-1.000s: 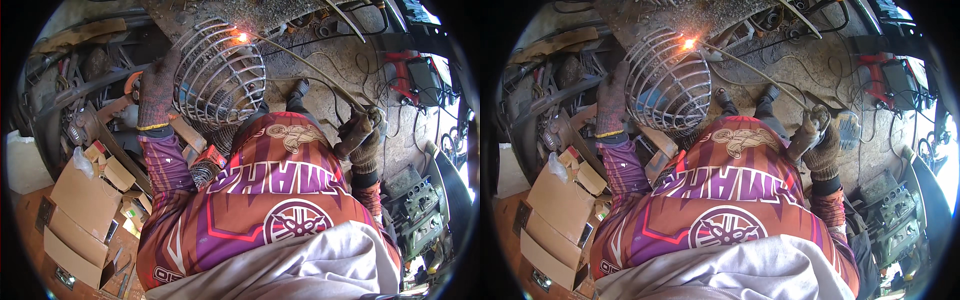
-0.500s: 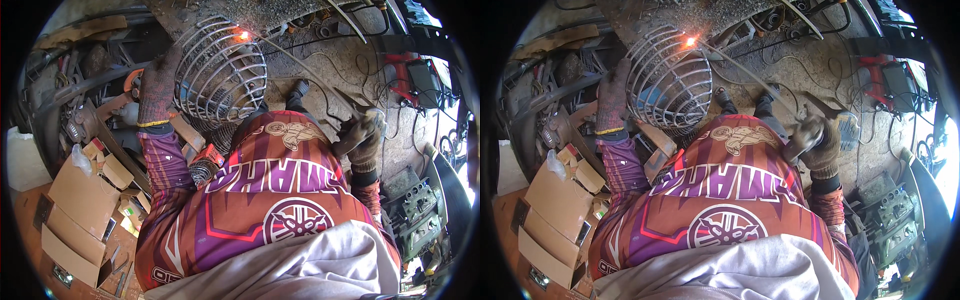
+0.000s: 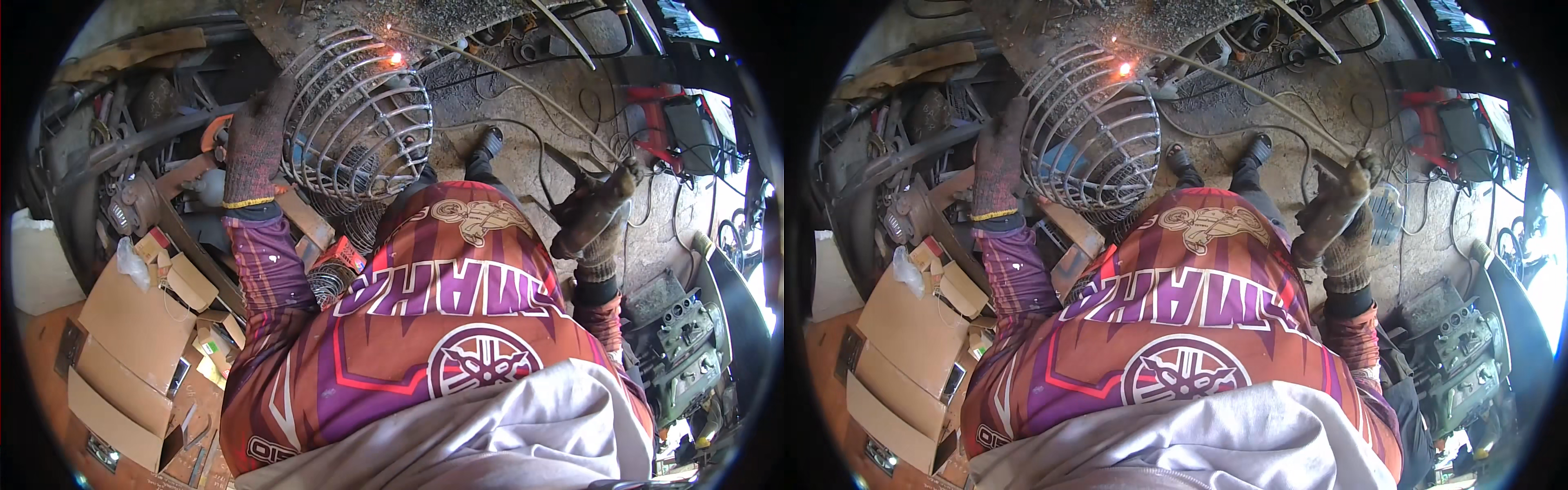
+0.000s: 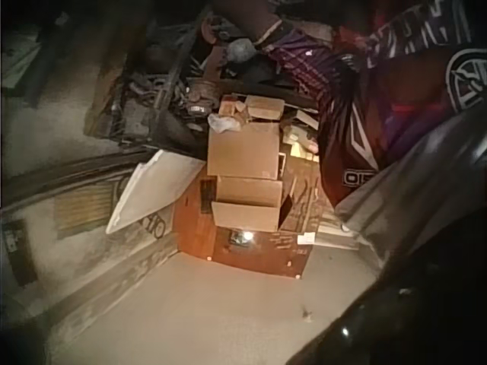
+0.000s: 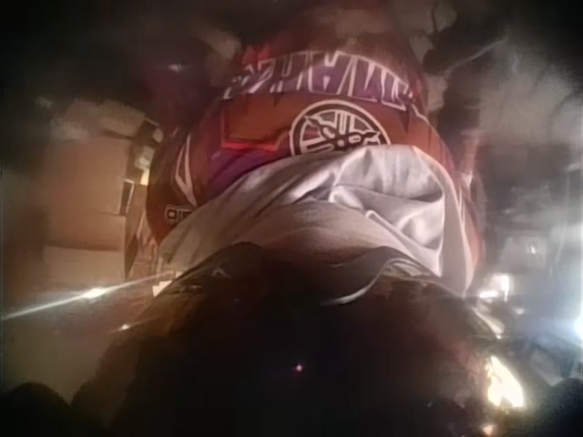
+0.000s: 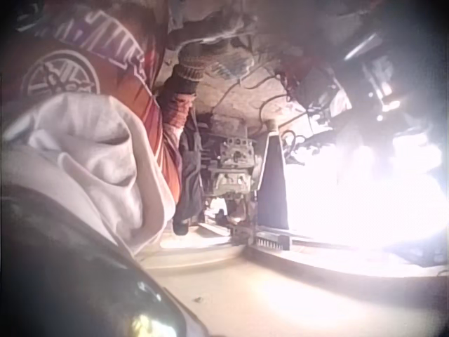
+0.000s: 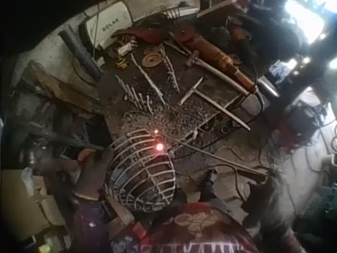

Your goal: The person welds a curved metal frame using a welding torch, holding the torch with a gloved hand while supporting the frame with the other gloved hand.

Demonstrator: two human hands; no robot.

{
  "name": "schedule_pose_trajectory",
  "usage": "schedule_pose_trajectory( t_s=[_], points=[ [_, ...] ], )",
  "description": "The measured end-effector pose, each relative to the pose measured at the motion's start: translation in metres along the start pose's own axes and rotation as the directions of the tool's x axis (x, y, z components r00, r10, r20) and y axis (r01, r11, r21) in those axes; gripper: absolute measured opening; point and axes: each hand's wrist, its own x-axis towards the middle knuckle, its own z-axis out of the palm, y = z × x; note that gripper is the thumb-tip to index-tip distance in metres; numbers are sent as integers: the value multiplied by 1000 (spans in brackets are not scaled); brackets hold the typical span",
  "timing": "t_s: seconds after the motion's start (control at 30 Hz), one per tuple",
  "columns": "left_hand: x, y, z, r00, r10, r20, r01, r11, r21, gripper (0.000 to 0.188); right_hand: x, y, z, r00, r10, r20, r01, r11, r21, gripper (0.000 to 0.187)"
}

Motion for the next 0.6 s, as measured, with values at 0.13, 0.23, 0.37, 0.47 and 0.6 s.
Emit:
schedule_pose_trajectory(
  t_s=[0.13, 0.23, 0.37, 0.47, 0.6],
  points=[
    [0, -2, 2, 1000, 3, -25, -2, 1000, 21, 55, -5, -3, 5, 997, -40, 70, 35, 997, 73, 30],
    [-2, -1, 1, 999, 27, -17, -28, 1000, -8, 56, -9, -8, 9, 998, -42, 52, 36, 994, 102, 30],
    [-2, 4, 4, 997, -80, -7, 79, 996, -45, 57, -9, 6, 7, 998, -67, 7, 67, 997, -33, 30],
    [3, -5, 3, 999, -44, -6, 43, 999, -16, 50, -12, -4, 11, 998, -59, 15, 60, 997, -44, 34],
    [15, -26, -9, 986, -98, 131, 113, 988, -107, 50, -9, 9, 8, 988, -153, 29, 155, 985, -70, 23]
  ],
)
